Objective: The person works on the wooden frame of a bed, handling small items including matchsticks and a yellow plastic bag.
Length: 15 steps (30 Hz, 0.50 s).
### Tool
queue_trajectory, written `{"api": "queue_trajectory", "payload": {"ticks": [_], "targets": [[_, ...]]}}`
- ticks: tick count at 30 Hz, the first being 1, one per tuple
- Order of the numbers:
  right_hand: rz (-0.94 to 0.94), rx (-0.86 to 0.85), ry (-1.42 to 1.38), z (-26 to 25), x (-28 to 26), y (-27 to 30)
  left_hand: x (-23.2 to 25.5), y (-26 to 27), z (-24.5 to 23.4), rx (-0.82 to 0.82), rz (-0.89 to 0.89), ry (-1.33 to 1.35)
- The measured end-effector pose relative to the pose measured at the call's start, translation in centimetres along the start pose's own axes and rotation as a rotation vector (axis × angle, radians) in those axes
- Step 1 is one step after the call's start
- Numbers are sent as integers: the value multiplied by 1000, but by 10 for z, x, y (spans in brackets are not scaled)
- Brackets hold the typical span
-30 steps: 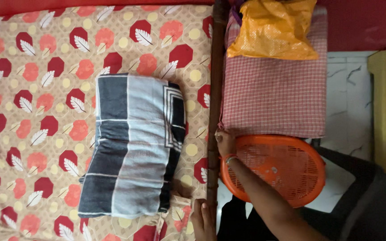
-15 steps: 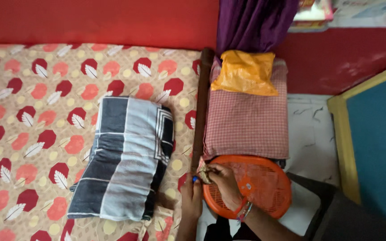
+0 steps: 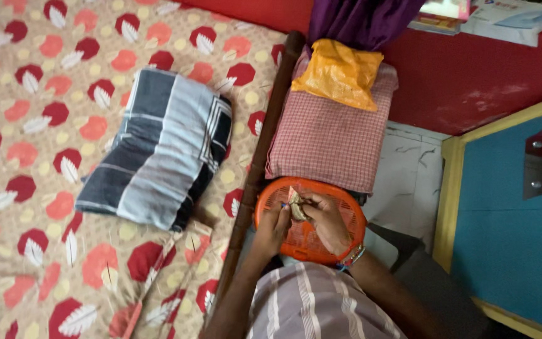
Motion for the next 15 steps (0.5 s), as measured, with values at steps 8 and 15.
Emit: {"api": "queue_trajectory", "payload": {"ticks": [8,15], "targets": [[53,-135,90,0,-30,22,14,14,18,63,-70,-17],[6,-254,98,-7,-40,27,41,17,32,90,35,-186]]}}
Point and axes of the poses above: each hand's wrist, its own y-axis away from the middle knuckle, its own z-axis out of the palm, x = y × z, the point moved 5 cm from there along -y, towards the middle knuckle, and after that the axes turned 5 degrees about y, right-handed, at the moved point
